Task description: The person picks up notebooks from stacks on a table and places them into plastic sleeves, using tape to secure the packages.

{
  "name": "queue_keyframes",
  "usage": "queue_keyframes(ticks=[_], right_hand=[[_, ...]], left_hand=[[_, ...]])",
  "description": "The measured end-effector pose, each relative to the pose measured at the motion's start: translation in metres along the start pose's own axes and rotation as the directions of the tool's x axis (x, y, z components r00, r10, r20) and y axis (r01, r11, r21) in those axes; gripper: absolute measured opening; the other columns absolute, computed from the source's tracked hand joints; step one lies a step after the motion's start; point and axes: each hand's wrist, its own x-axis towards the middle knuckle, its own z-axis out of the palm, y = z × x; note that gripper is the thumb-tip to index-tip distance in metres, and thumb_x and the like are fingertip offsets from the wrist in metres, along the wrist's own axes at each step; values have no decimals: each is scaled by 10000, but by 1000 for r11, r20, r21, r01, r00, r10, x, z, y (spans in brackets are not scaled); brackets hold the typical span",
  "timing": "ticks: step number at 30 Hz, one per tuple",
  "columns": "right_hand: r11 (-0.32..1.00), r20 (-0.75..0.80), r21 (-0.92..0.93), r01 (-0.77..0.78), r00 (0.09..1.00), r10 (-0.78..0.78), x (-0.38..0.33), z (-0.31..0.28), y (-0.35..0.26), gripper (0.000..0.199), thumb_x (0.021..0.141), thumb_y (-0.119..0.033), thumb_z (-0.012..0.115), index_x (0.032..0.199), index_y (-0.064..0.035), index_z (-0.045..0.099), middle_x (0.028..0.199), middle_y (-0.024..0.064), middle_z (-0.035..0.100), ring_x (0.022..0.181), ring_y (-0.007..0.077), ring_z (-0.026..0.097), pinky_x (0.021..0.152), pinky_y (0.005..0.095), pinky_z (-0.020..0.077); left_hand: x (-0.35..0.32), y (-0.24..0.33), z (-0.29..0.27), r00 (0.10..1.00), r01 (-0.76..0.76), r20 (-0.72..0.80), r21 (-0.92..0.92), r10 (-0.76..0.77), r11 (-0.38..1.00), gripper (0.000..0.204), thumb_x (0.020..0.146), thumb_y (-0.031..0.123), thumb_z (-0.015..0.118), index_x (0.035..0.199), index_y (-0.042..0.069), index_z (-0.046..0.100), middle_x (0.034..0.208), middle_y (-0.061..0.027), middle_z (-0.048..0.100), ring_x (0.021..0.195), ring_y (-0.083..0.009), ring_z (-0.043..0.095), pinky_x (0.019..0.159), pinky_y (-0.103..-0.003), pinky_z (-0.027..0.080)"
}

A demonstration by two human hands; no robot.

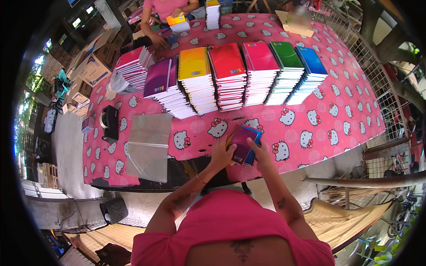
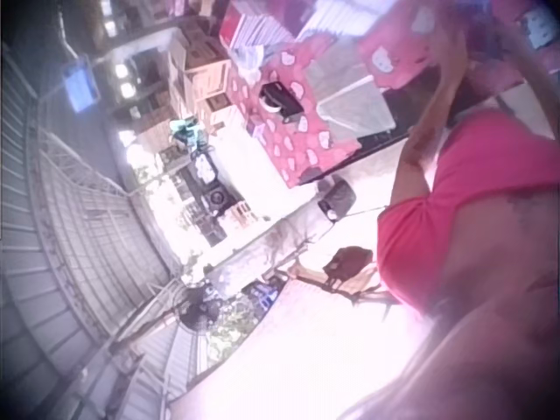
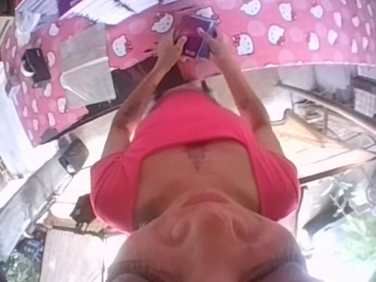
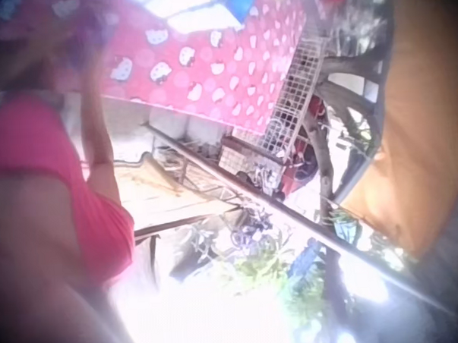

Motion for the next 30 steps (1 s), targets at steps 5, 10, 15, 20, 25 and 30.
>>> queue_keyframes(ticks=[5,10,15,20,25,30], right_hand=[[987,83,21,158,984,-159,5,38,11,481,796,-208,793,1187,-35,573,1005,80,656,876,187,659,784,363,550],[948,410,74,-310,876,254,-9,65,-9,308,838,-170,714,1107,-52,622,937,83,691,795,198,699,711,343,594],[988,444,-42,-152,883,155,-66,191,2,475,862,-292,741,1223,-35,572,1060,124,682,917,201,689,782,347,573],[878,637,386,283,607,-475,-30,296,66,867,815,-247,821,1485,-36,312,1330,131,527,1210,207,544,1048,374,442],[793,546,36,608,652,-525,15,358,124,1046,651,-87,917,1480,-62,279,1358,119,484,1267,241,496,1098,406,405],[744,491,-1,668,649,-581,9,389,149,1047,638,-91,922,1475,-92,293,1382,111,444,1282,234,471,1082,393,420]], left_hand=[[-30,-3,-48,951,205,301,-442,-70,874,550,907,145,589,1425,70,421,1390,-159,481,1216,-274,542,1046,-426,435],[-86,-3,-132,888,-456,113,93,446,885,715,799,68,686,1444,94,380,1509,-174,360,1339,-336,465,1127,-529,337],[-108,-39,-228,565,-813,137,261,814,520,765,682,128,793,1350,72,424,1433,-230,450,1396,-392,392,1179,-595,205],[-112,-87,-312,958,-285,-129,-551,257,784,751,768,19,798,1353,60,328,1291,-110,544,1244,-200,522,1037,-371,455],[-69,-169,-334,963,-256,-90,-596,253,761,835,739,75,842,1380,54,307,1247,-95,537,1185,-190,529,1017,-367,451],[-63,-231,-322,945,-284,-68,-654,319,701,904,754,168,840,1441,52,264,1338,-164,464,1290,-265,466,1055,-389,423]])
